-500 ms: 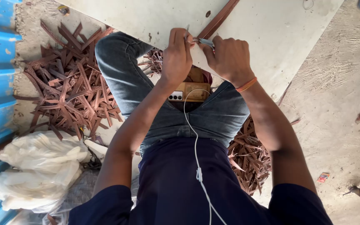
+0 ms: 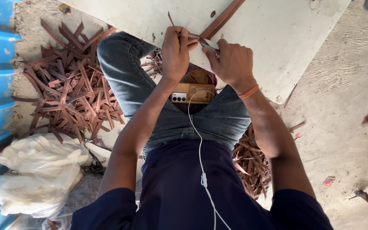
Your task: The person cuts narrow strips of brown material using hand-held snips in a shoe manufacturing environment.
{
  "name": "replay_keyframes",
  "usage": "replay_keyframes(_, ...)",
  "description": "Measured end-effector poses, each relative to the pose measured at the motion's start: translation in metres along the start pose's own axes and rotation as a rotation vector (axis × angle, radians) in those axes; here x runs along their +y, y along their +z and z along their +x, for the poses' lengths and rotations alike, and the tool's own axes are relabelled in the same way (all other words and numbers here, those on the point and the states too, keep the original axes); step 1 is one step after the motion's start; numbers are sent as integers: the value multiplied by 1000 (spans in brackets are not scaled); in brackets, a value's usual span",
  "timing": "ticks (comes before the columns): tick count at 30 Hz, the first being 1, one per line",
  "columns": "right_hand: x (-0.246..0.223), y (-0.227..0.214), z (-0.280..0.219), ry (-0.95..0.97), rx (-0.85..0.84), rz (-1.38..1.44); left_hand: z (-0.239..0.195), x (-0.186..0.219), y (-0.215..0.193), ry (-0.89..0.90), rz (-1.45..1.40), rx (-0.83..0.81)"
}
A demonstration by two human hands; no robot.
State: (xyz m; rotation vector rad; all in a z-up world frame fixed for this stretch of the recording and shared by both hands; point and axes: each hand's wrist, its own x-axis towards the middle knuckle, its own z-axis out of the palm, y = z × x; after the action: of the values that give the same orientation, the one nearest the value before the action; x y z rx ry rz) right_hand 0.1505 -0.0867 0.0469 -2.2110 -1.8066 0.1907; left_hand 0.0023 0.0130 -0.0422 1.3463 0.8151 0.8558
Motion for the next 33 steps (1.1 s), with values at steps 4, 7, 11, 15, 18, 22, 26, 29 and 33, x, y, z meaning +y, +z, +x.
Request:
replay_keyframes(4, -3, -2, 10, 24, -36, 13, -3, -1, -2, 96, -21, -19)
replay_keyframes(7, -4, -4, 17, -10, -49, -27, -4, 16, 1, 104, 68, 7)
replay_keyframes(11, -6, -8, 19, -48, -59, -30, -7, 12, 1, 214, 109, 13)
replay_keyframes(15, -6, -8, 19, 5, -103, 22, -6, -7, 0, 99, 7, 6)
replay_keyframes(18, -1, -4, 17, -14, -89, 20, -5, 3, 0, 185, 117, 0)
replay_keyframes(22, 5, -7, 26, -29, -124, -14, -8, 0, 1, 421, 249, 8)
replay_keyframes(26, 9, -10, 33, 29, -297, -43, -11, 3, 2, 398, 397, 15)
replay_keyframes(29, 11, -4, 33, 5, -283, -10, -8, 1, 1, 378, 380, 19)
replay_keyframes(33, 19, 12, 9, 24, -191, 58, -3, -8, 4, 209, 275, 56)
